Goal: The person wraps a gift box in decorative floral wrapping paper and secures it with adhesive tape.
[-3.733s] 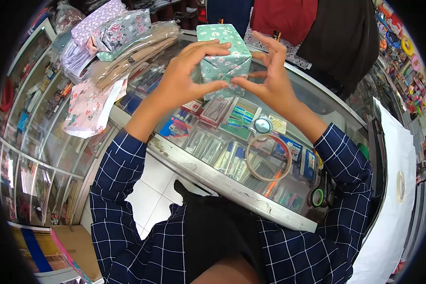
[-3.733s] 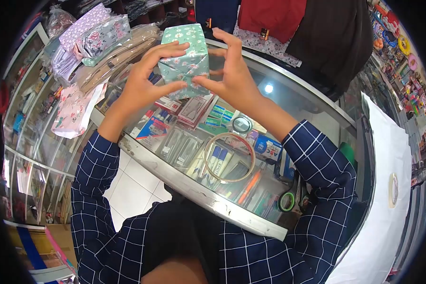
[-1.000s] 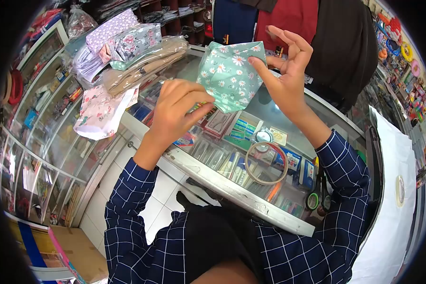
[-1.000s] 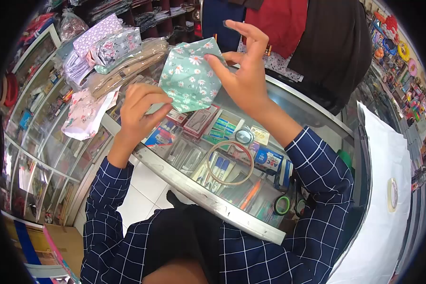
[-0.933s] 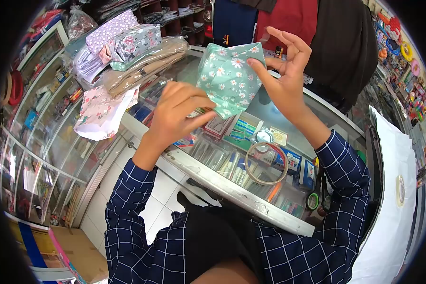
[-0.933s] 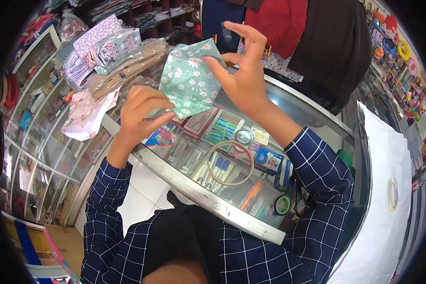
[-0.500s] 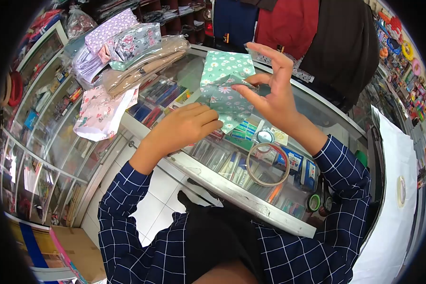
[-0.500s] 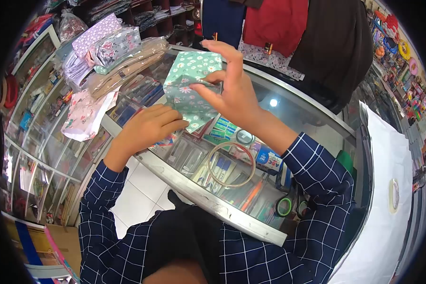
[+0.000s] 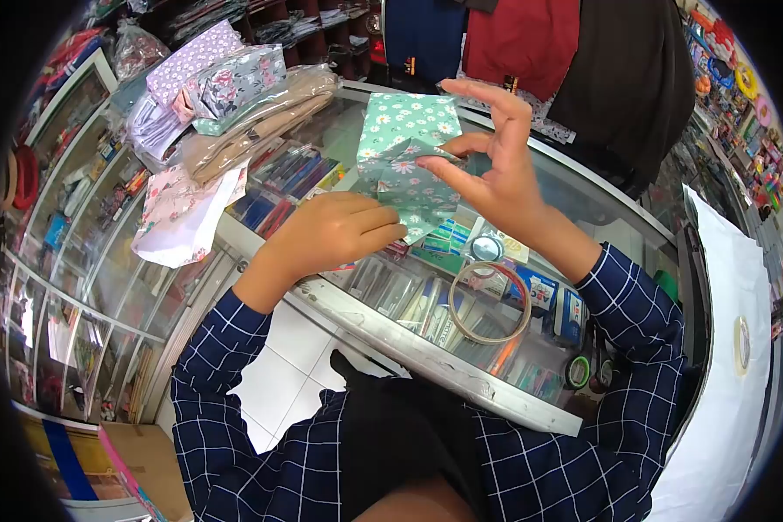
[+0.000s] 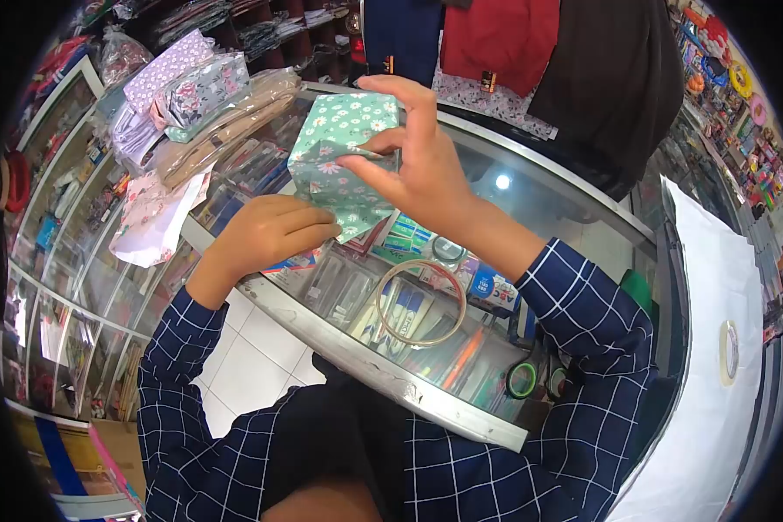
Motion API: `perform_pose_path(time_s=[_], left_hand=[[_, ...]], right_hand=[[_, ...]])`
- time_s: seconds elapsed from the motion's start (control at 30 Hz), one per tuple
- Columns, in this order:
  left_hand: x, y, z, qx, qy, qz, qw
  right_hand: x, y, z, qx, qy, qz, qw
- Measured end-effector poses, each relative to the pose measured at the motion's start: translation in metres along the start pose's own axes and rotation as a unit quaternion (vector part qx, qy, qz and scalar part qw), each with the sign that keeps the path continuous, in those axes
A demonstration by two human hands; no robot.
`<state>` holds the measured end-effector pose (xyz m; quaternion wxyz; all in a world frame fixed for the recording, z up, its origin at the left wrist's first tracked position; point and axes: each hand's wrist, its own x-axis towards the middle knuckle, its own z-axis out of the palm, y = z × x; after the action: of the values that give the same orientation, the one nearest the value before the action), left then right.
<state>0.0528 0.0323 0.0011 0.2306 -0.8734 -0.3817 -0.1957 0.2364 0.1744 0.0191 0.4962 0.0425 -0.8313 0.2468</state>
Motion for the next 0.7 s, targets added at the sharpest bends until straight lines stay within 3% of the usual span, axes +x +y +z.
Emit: perform_pose_path(time_s=[0.1, 0.2, 0.3, 0.5, 0.6, 0.67, 0.7], left_hand=[[-0.001, 0.001, -0.004, -0.007, -0.055, -0.023, 0.998], [-0.004, 0.009, -0.003, -0.077, -0.074, -0.105, 0.989], [-0.001, 0.019, -0.001, -0.076, -0.029, -0.119, 0.99], [-0.001, 0.021, -0.002, -0.121, -0.04, -0.194, 0.973], [0.017, 0.017, -0.017, -0.311, -0.079, -0.421, 0.848], [0.022, 0.017, -0.015, -0.192, 0.006, -0.493, 0.849], [0.023, 0.013, -0.013, -0.159, 0.072, -0.468, 0.866]], right_hand=[[0.0, 0.0, 0.0, -0.004, 0.001, -0.001, 1.0], [0.0, 0.0, -0.001, -0.002, -0.004, 0.005, 1.0], [0.002, 0.0, -0.001, -0.001, 0.003, 0.014, 1.0], [0.003, 0.0, 0.0, -0.008, -0.005, 0.006, 1.0], [0.002, 0.0, 0.0, -0.035, -0.015, -0.012, 0.999], [0.001, 0.001, 0.002, -0.018, -0.01, -0.011, 1.0], [0.001, 0.002, 0.002, -0.01, -0.006, -0.009, 1.0]])
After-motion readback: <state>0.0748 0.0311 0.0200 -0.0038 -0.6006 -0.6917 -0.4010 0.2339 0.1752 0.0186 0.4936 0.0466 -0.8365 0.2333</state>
